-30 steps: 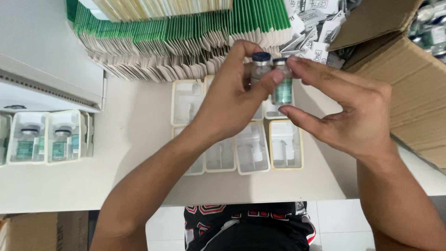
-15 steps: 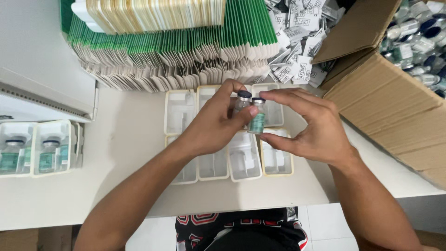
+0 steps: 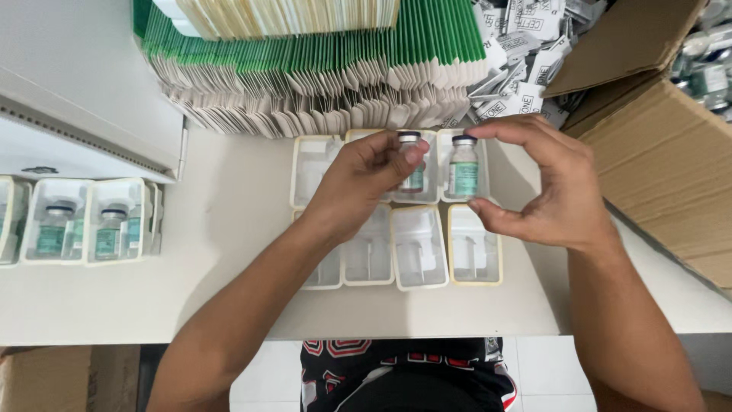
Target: The person places small vials into plastic trays, then removes the trays from a stack and arranges them on the table. The person continues to place vials into the trays and stacks the filled trays on the table.
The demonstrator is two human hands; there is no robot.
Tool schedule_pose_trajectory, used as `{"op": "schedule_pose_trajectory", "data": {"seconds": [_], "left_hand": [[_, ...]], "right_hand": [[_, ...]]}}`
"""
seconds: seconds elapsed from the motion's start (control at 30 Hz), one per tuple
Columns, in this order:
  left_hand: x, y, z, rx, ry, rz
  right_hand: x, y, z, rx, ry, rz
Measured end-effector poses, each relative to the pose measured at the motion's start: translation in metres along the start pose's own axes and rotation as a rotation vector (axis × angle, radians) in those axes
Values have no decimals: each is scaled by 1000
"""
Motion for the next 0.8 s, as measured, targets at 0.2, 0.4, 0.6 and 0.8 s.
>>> {"op": "schedule_pose_trajectory", "data": {"seconds": [0.2,0.4,0.6,0.8], "left_hand": [[9,0,0,48,89,32],[23,5,4,-32,46,56],[34,12,-2,5,-283,74],[57,19,3,128,-712,289]], "right_hand": [[6,6,15,63,152,-93],[17,15,9,80,157,-49],[35,20,-1,105,177,-1],[48,16,-4,8,166,63]]}}
Point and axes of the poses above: each hand's wrist, its own y-axis away from the middle knuckle, its own z-axis out of the palm, x = y × z, the point moved 7 cm from there along -y, towards the middle knuckle, and after that the axes turned 2 degrees about x, right-handed, at the moved point
